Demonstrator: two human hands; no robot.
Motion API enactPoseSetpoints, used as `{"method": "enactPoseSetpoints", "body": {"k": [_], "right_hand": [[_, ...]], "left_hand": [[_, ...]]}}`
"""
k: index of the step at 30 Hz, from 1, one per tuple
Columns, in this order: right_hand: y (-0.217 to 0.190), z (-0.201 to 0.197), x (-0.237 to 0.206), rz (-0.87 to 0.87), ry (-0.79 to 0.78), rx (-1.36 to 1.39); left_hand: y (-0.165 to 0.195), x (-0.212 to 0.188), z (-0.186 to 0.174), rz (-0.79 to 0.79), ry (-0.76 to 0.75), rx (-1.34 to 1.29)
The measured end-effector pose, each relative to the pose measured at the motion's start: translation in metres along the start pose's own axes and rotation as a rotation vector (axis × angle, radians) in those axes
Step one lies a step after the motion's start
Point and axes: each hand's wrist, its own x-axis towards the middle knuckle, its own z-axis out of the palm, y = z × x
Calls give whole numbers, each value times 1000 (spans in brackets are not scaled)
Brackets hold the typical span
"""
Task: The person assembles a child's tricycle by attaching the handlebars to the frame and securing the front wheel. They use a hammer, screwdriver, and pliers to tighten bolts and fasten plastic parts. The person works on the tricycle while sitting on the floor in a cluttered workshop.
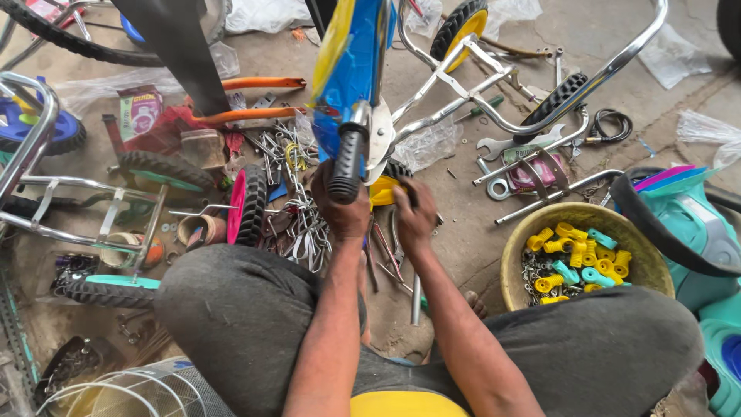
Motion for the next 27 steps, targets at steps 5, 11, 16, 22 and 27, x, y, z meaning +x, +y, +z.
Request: {"method": "enactPoseSetpoints", "body": {"k": [5, 11, 16, 22, 27], "right_hand": [[-6, 27, 37, 416, -312, 651], [15, 32, 54, 387, -407, 609], [23, 32, 66, 245, -403, 576], [17, 31, 66, 336, -486, 486], [11, 38, 58, 268, -444, 492]], "left_hand": [[-4, 0, 22, -104, -138, -30], [-16, 13, 31, 172, -121, 64], [-24, 25, 32, 153, -436, 121], [-16, 21, 38, -229, -285, -188], [-28, 27, 34, 29, -174, -94]]}}
